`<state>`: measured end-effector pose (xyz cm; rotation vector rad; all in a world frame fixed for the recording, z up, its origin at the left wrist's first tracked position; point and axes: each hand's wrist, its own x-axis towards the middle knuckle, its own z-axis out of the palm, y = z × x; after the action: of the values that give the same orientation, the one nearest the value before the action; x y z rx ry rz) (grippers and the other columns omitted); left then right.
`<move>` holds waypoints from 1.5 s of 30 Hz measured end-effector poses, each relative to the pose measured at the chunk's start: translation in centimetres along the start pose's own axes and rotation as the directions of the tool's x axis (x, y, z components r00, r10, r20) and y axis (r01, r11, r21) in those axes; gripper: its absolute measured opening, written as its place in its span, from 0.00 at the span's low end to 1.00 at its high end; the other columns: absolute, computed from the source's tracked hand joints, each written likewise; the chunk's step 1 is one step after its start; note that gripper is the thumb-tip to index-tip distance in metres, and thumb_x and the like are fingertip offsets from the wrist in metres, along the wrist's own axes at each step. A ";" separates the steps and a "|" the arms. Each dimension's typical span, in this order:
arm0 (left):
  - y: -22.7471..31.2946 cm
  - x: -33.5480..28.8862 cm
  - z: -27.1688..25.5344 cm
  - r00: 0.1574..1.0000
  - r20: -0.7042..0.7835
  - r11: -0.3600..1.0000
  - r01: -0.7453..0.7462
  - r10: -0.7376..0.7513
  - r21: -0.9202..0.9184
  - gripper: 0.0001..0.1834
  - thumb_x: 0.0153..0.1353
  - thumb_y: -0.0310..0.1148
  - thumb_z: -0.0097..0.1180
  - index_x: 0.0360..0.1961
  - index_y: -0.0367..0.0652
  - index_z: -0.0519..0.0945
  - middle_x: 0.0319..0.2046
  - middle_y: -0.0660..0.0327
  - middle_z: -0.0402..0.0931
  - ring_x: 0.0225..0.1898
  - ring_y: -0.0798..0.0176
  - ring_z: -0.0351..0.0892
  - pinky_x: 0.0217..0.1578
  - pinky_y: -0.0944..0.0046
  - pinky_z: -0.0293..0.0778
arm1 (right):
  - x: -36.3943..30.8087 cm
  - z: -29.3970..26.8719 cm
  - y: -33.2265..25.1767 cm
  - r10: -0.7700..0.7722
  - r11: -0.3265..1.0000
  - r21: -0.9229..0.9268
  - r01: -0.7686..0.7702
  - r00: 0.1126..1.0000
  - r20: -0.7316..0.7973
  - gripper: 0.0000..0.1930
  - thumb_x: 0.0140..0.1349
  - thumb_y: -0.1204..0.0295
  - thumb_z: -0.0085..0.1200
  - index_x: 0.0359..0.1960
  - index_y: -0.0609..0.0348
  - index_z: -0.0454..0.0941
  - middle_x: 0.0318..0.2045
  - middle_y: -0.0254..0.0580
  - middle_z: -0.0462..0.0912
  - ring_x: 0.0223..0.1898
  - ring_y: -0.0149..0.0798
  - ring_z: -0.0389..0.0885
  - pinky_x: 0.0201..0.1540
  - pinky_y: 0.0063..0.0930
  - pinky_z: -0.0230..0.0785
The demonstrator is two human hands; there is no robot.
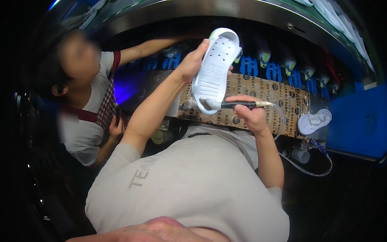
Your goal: The person repeatedly picks up white clog-style shoes from a conveyor belt, uses a brush to scrub the interior and exterior surfaces, and places them back on the belt. The process continues for multiple shoes in a repetitive sequence.
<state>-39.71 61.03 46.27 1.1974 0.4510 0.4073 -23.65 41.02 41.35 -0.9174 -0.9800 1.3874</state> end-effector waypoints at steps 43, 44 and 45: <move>0.6 2.1 -2.2 0.870 0.076 0.309 0.090 -0.487 0.947 0.41 0.66 0.70 0.41 0.58 0.45 0.82 0.59 0.44 0.76 0.61 0.41 0.75 0.62 0.50 0.68 | 2.2 -2.4 -6.6 -0.018 0.499 -0.807 0.315 0.935 0.353 0.16 0.54 0.73 0.68 0.47 0.52 0.87 0.29 0.36 0.82 0.29 0.34 0.76 0.32 0.31 0.69; 1.0 1.9 -2.1 0.869 0.079 0.307 0.086 -0.489 0.948 0.42 0.66 0.70 0.41 0.59 0.44 0.81 0.60 0.43 0.76 0.61 0.41 0.75 0.62 0.50 0.69 | 2.1 -2.2 -6.8 -0.068 0.468 -0.822 0.324 0.941 0.332 0.16 0.54 0.73 0.68 0.47 0.52 0.87 0.29 0.35 0.82 0.29 0.34 0.76 0.32 0.31 0.68; 1.0 1.9 -2.4 0.867 0.093 0.309 0.072 -0.489 0.948 0.42 0.66 0.70 0.41 0.59 0.44 0.81 0.60 0.43 0.75 0.61 0.41 0.75 0.62 0.50 0.69 | 2.1 -2.2 -7.0 -0.117 0.437 -0.837 0.330 0.943 0.311 0.17 0.54 0.72 0.68 0.47 0.52 0.87 0.29 0.35 0.82 0.29 0.34 0.76 0.32 0.31 0.68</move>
<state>-39.47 64.27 46.29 2.2320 0.5707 -0.5402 -19.28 43.22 47.14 -1.3297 -2.0192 0.6524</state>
